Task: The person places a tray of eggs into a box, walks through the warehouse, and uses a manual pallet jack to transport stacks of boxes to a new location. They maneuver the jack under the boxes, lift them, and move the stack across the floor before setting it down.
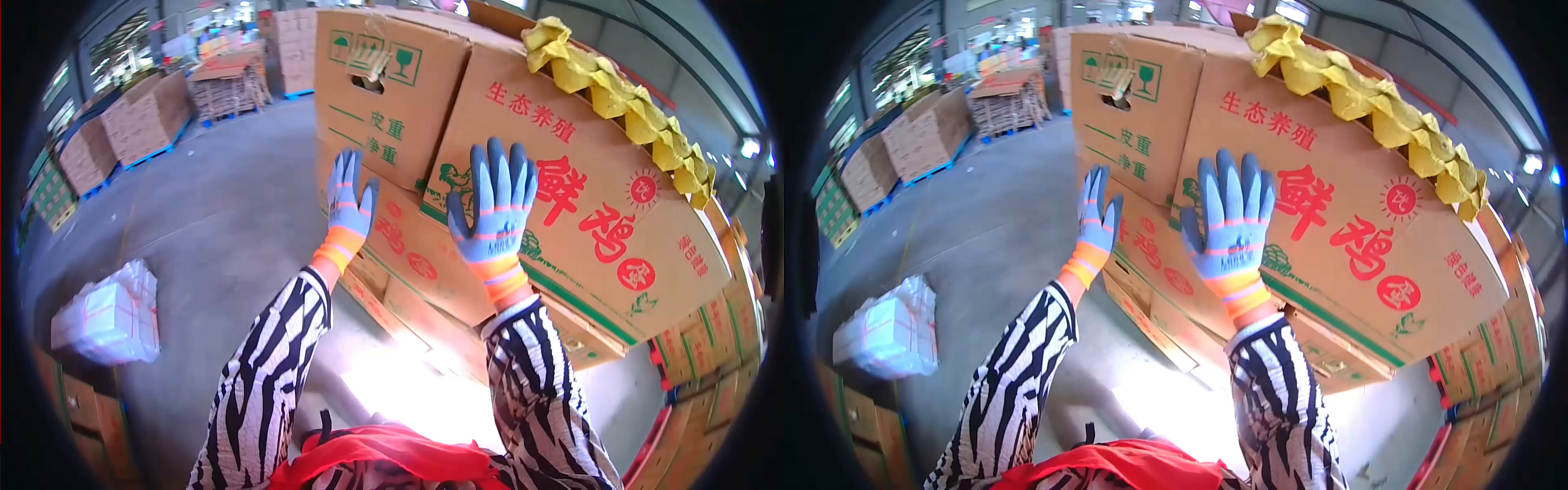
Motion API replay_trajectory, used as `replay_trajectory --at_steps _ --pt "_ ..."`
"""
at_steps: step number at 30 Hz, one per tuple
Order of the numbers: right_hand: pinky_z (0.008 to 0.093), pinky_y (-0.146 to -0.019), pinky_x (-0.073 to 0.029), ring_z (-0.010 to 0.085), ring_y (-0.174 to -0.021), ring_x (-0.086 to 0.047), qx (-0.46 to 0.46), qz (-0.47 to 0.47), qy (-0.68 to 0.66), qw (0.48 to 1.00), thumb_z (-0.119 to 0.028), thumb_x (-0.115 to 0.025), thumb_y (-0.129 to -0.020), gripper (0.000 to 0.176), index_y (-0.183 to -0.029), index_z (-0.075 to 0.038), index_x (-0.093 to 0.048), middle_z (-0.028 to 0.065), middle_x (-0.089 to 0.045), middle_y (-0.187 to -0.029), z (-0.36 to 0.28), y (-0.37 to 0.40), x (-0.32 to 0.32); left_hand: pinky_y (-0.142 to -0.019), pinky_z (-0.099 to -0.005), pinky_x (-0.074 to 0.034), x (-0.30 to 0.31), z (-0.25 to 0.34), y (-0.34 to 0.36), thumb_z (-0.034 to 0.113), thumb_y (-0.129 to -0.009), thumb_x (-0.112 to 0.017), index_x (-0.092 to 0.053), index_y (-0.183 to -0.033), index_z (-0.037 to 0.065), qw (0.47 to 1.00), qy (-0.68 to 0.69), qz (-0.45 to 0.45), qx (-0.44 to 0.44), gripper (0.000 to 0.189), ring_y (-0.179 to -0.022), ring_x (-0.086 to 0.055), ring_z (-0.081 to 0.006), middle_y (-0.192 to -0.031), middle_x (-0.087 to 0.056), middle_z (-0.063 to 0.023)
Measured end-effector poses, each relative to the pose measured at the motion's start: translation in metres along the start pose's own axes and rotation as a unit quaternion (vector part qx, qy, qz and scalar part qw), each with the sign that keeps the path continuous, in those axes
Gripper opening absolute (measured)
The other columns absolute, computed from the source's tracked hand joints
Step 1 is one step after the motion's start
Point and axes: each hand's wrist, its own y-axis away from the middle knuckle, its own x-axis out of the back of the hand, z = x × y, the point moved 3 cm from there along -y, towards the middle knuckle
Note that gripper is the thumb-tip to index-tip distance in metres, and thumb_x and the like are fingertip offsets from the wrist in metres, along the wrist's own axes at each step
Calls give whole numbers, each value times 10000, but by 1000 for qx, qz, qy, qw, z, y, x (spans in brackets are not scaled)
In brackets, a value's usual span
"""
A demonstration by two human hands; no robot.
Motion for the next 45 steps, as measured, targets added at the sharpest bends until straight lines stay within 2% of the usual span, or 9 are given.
replay_trajectory --at_steps 6,9,11,17,29,32,37,43,45 --pt "528 -1032 -243 374 -1253 -351 0 -41 167 985 -292 -651 -724 671 -1320 -76 -433 132 -378 -1380 17 5 -44 -1075 -538 -150 -47 -10 -34 279 -758 -664 -313 -1373 55 982 -24 -84 -169 742 -1318 -207 -429 -1445 -215 -247" --pt "528 -1024 -243 369 -1242 -363 -3 -45 207 977 -329 -636 -727 645 -1297 -82 -465 134 -399 -1360 21 3 -51 -1039 -608 -142 -93 -44 -28 362 -741 -664 -321 -1355 65 979 -62 -115 -154 763 -1291 -209 -473 -1407 -226 -301" --pt "541 -1016 -238 372 -1235 -368 -18 -51 214 975 -337 -625 -709 632 -1274 -88 -493 133 -424 -1333 24 -1 -55 -1005 -639 -159 -93 -39 -30 358 -741 -649 -303 -1341 74 973 -15 -8 -230 749 -1248 -249 -483 -1356 -270 -288" --pt "541 -1036 -205 364 -1259 -342 -11 -26 262 965 -353 -607 -717 649 -1296 -95 -468 130 -396 -1370 35 2 -74 -1009 -633 -167 -100 -36 -19 379 -732 -648 -363 -1294 65 976 -6 -9 -218 705 -1235 -273 -468 -1323 -306 -282" --pt "539 -1044 -249 331 -1254 -374 -126 -119 172 970 -300 -592 -754 554 -1285 -181 -489 117 -419 -1349 -7 136 -66 -1031 -603 -197 -115 -39 -22 396 -740 -666 -441 -1263 64 979 -46 -18 -197 659 -1279 -259 -435 -1365 -313 -238" --pt "508 -1006 -315 283 -1227 -406 -34 -189 232 954 -311 -581 -762 509 -1251 -185 -511 83 -439 -1327 24 140 -80 -1021 -602 -203 -102 -26 -32 384 -759 -618 -406 -1310 72 965 -12 24 -262 668 -1257 -298 -451 -1355 -340 -255" --pt "456 -940 -360 243 -1146 -470 -22 -113 227 967 -272 -587 -745 463 -1193 -167 -540 45 -495 -1246 11 128 -59 -999 -590 -211 -79 -8 -34 348 -749 -587 -395 -1318 67 957 5 58 -283 663 -1250 -318 -442 -1349 -367 -246" --pt "526 -1001 -296 329 -1180 -437 -101 -99 96 985 -200 -632 -678 521 -1191 -164 -547 99 -484 -1275 -3 144 -42 -1016 -565 -195 -85 -18 -36 335 -833 -512 -366 -1342 33 955 4 29 -295 610 -1251 -293 -463 -1382 -316 -268" --pt "553 -1022 -262 368 -1216 -401 -221 -130 25 966 -177 -615 -725 557 -1267 -128 -493 144 -442 -1319 -31 189 -23 -1029 -567 -181 -88 -20 -31 363 -849 -503 -319 -1379 14 961 -41 21 -272 661 -1280 -259 -452 -1403 -291 -262"
